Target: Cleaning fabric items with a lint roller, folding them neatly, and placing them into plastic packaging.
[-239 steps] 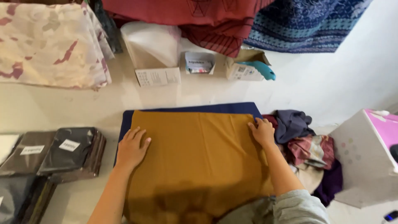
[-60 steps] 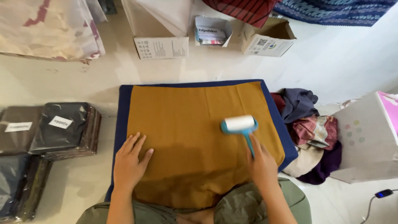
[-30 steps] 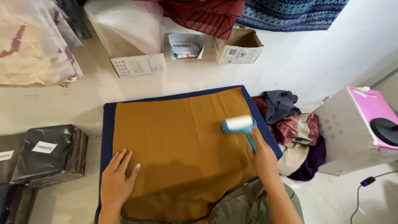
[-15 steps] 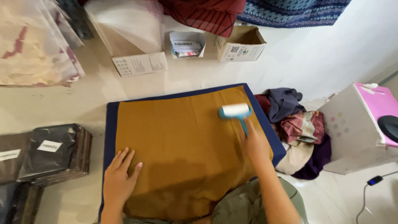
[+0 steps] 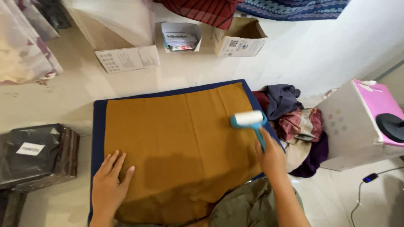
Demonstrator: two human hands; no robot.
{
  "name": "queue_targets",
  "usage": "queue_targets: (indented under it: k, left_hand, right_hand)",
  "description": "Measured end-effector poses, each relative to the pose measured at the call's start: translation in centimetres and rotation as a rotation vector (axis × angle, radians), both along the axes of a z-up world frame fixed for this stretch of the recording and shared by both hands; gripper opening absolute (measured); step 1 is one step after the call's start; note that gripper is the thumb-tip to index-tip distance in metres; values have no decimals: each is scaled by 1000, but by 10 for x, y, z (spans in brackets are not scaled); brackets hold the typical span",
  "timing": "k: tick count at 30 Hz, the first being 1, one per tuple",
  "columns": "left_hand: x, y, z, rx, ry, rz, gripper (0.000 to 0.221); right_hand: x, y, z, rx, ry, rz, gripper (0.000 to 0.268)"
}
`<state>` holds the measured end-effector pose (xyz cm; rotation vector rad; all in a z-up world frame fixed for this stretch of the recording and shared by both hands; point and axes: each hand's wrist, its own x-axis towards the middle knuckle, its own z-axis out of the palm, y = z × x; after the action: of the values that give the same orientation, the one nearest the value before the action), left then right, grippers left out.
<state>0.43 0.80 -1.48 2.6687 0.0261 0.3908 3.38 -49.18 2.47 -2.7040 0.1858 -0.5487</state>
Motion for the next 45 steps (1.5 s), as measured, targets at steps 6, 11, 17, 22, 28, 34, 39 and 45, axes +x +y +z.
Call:
queue_targets:
  k: [6, 11, 17, 22, 28, 34, 39, 45]
  left_hand:
    - [-1, -1, 6, -31, 49, 3, 59]
    - [6, 2, -8, -31, -131, -26, 55]
    - [-3, -2, 7, -52, 17, -28, 60]
    - [-3, -5, 9, -88, 70, -25, 63]
    - [-4, -4, 8, -98, -208, -98, 52]
    - [-20, 3, 17, -98, -468, -142, 38]
    - [-26, 7, 2, -54, -98, 94, 44]
    - [-26, 4, 3, 7, 42, 148, 45]
  right_hand:
    - [146, 16, 13, 25, -20, 72, 49]
    - [184, 12, 29, 22, 112, 19, 55]
    - [85, -14, 25, 0, 73, 120, 55]
    - [-58, -44, 17, 2, -44, 178, 52]
    - [-116, -100, 23, -29, 154, -29, 58]
    - [-75, 5, 93, 26, 6, 656, 48]
    - [-41, 158, 108, 114, 1, 1150, 30]
    - [15, 223, 78, 56, 264, 1259, 36]
